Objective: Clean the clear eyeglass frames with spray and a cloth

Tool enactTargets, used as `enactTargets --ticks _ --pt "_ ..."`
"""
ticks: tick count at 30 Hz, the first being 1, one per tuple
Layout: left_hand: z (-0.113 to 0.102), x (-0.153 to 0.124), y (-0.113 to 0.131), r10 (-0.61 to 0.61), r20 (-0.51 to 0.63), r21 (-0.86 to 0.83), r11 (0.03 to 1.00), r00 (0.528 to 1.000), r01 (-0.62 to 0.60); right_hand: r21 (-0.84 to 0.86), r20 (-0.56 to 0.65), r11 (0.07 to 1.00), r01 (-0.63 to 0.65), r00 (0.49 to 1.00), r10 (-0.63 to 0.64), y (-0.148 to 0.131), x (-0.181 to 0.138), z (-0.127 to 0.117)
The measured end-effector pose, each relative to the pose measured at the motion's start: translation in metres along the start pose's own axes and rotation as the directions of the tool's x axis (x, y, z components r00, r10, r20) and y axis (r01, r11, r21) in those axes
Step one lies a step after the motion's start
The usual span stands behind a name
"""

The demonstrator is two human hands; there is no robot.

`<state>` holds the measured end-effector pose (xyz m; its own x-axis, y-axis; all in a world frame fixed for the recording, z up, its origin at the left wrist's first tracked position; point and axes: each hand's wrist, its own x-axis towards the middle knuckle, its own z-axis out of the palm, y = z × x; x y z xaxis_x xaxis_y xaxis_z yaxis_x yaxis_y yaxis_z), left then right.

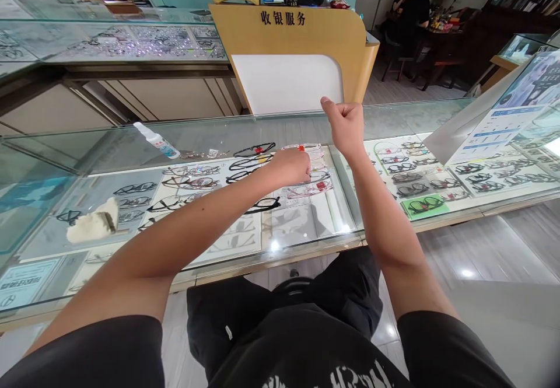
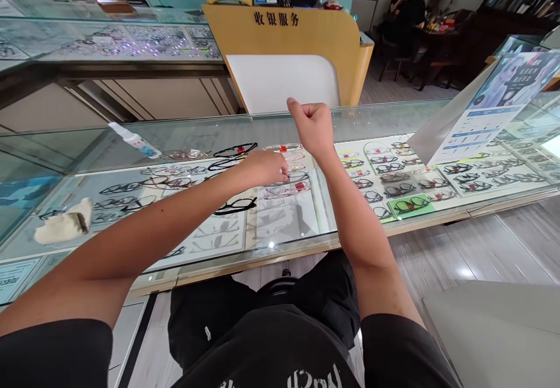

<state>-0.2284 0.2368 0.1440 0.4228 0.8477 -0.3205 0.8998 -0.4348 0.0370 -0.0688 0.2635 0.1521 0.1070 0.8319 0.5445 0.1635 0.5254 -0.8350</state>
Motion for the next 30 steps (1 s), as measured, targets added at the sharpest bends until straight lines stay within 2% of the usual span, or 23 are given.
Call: enactTargets --ticks 4,8,13,16,20,24,30 --pt "-0.008 -0.008 0.0 -0.008 -0.012 -0.052 0.999 1.0 0.007 0.127 -0.008 0.99 -0.059 0.998 0.06 -0.003 0.001 0.0" --pt "-0.028 -0.027 -0.015 0.001 -0.097 -0.177 0.984 0.995 -0.018 0.328 -0.017 0.937 -0.121 0.991 0.134 -0.013 0.004 -0.006" --pt "-0.061 -0.069 -0.054 -0.023 -0.267 -0.39 0.917 0.963 -0.086 0.505 0.133 0.83 -0.236 0.972 0.196 -0.026 0.005 -0.016" --pt "-0.074 -0.092 -0.077 -0.089 -0.447 -0.571 0.794 0.89 -0.208 0.533 0.252 0.795 -0.288 0.952 0.175 -0.031 0.0 -0.012" --pt "-0.079 -0.114 -0.089 -0.192 -0.652 -0.651 0.639 0.734 -0.411 0.554 0.368 0.759 -0.343 0.918 0.146 -0.044 -0.009 0.006" --pt "-0.08 -0.126 -0.088 -0.227 -0.746 -0.625 0.565 0.626 -0.539 0.532 0.425 0.767 -0.359 0.896 0.125 -0.066 -0.009 0.034" --pt "-0.076 -0.131 -0.096 -0.29 -0.804 -0.594 0.437 0.519 -0.675 0.485 0.449 0.837 -0.252 0.894 0.01 -0.118 0.007 0.078"
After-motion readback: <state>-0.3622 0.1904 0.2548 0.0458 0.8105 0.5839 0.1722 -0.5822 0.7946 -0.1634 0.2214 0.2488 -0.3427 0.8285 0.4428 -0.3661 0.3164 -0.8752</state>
